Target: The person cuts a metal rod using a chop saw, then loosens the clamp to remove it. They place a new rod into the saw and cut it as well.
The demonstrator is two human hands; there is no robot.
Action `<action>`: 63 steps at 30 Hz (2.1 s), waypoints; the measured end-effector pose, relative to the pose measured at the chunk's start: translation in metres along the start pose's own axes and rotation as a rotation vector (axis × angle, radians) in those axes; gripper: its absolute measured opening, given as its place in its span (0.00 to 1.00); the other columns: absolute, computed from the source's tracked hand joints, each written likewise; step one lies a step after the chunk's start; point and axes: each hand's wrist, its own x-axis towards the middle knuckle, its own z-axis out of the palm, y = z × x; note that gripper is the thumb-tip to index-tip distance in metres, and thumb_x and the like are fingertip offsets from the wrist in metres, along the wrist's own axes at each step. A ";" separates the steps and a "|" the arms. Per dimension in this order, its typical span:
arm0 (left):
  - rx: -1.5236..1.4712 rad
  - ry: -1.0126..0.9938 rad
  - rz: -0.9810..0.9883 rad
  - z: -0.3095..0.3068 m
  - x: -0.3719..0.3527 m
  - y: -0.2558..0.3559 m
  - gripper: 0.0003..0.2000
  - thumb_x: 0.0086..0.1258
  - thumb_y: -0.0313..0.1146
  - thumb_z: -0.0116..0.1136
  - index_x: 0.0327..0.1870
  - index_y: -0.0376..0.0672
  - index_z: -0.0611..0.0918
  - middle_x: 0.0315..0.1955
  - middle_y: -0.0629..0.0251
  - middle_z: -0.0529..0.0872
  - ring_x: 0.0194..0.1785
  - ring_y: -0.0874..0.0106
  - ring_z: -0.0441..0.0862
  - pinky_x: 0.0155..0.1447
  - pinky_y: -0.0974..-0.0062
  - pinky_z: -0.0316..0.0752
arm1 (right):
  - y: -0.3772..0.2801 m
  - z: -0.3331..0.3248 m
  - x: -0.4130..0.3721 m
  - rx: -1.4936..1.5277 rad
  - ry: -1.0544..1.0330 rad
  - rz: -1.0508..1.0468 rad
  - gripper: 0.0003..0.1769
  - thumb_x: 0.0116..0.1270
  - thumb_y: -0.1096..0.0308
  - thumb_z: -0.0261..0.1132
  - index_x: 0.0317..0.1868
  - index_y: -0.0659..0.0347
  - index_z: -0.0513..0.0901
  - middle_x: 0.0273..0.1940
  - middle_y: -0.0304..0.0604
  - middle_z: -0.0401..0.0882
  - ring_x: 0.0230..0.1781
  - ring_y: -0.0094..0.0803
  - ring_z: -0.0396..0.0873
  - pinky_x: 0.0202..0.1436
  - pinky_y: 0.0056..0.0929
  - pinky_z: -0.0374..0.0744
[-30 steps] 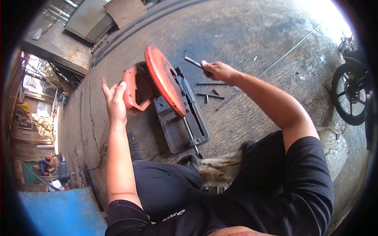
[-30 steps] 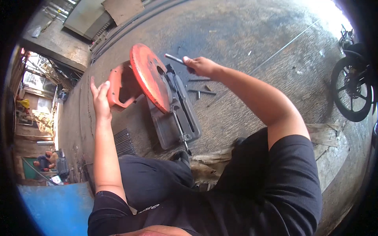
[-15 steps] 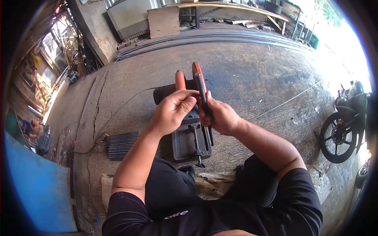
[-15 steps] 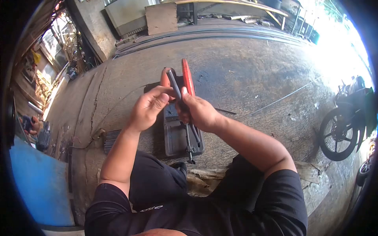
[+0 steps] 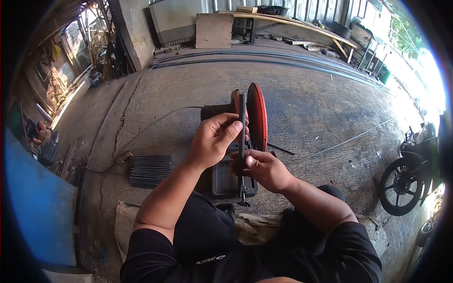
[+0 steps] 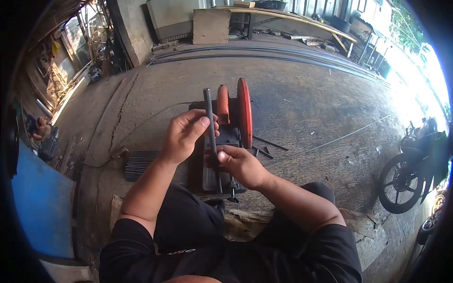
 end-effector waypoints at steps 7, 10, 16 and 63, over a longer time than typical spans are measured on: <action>-0.143 -0.081 -0.055 -0.006 -0.001 0.002 0.13 0.77 0.35 0.52 0.50 0.32 0.80 0.37 0.60 0.85 0.42 0.70 0.84 0.50 0.72 0.80 | -0.005 0.001 -0.005 -0.037 -0.020 -0.031 0.14 0.73 0.69 0.59 0.55 0.68 0.77 0.45 0.43 0.82 0.46 0.31 0.82 0.55 0.33 0.80; -0.184 -0.156 -0.089 -0.007 0.000 0.002 0.13 0.77 0.35 0.53 0.50 0.32 0.80 0.38 0.60 0.84 0.42 0.70 0.84 0.50 0.72 0.80 | -0.006 -0.001 -0.007 -0.088 -0.009 -0.044 0.11 0.73 0.72 0.60 0.52 0.68 0.78 0.43 0.43 0.81 0.46 0.30 0.82 0.54 0.33 0.80; -0.115 -0.190 -0.052 -0.002 -0.002 -0.001 0.10 0.75 0.32 0.55 0.47 0.33 0.79 0.38 0.60 0.84 0.42 0.70 0.84 0.51 0.72 0.79 | 0.001 -0.009 -0.006 -0.120 -0.022 -0.097 0.10 0.72 0.76 0.59 0.50 0.69 0.79 0.43 0.42 0.82 0.48 0.31 0.81 0.56 0.34 0.78; 0.129 0.152 0.046 0.021 -0.010 0.009 0.10 0.67 0.33 0.67 0.39 0.39 0.78 0.29 0.73 0.82 0.33 0.86 0.80 0.38 0.86 0.75 | 0.000 0.003 -0.017 -0.084 -0.083 -0.019 0.14 0.73 0.72 0.59 0.55 0.68 0.78 0.42 0.40 0.82 0.46 0.26 0.80 0.55 0.30 0.80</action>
